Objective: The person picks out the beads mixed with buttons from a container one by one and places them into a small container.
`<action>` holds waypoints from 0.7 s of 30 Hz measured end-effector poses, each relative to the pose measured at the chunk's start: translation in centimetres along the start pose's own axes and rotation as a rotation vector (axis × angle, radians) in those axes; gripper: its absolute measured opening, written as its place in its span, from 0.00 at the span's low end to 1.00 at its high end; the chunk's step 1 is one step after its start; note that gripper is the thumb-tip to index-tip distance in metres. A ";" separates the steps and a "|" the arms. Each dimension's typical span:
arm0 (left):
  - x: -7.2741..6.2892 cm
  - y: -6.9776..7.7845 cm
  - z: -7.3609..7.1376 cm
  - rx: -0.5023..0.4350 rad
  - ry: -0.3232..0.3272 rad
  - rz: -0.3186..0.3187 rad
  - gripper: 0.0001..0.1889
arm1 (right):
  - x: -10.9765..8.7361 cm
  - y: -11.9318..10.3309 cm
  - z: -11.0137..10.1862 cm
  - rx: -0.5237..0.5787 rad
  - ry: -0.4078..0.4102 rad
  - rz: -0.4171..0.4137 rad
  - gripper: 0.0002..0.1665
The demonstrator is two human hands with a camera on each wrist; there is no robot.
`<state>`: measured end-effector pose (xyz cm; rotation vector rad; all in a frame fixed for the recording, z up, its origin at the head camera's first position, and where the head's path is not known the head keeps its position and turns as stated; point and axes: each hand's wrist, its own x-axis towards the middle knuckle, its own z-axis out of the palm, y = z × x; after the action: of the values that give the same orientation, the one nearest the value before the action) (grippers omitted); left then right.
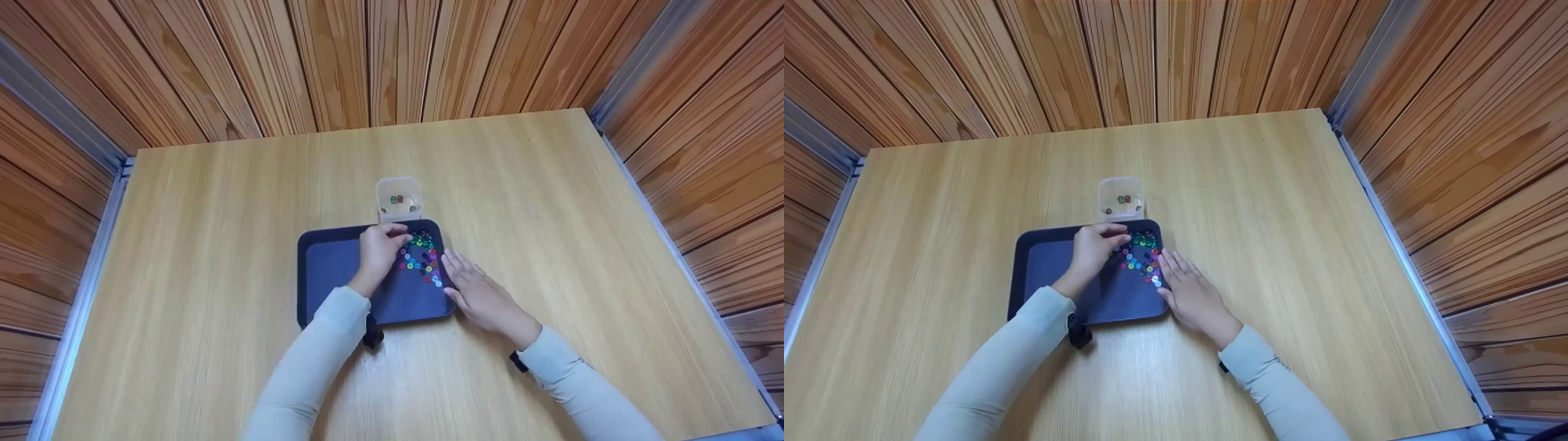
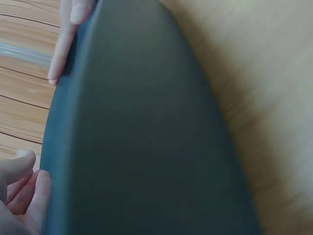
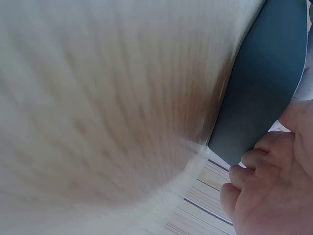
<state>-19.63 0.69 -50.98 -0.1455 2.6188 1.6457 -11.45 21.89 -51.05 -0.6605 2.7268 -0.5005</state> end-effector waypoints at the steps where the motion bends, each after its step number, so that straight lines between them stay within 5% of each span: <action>1: 0.0 -0.1 0.1 0.006 0.000 -0.007 0.09 | 0.0 0.0 0.0 0.000 0.000 0.001 0.37; 9: -0.1 -0.7 0.6 0.047 -0.019 -0.037 0.06 | 0.0 0.0 0.1 -0.001 0.003 0.004 0.37; 21: -0.4 -1.1 1.4 0.108 -0.030 0.025 0.08 | -0.1 0.0 0.0 -0.016 0.014 -0.010 0.37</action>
<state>-19.17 1.47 -52.58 -0.0846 2.6899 1.4965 -11.40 21.94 -51.08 -0.6779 2.7442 -0.4882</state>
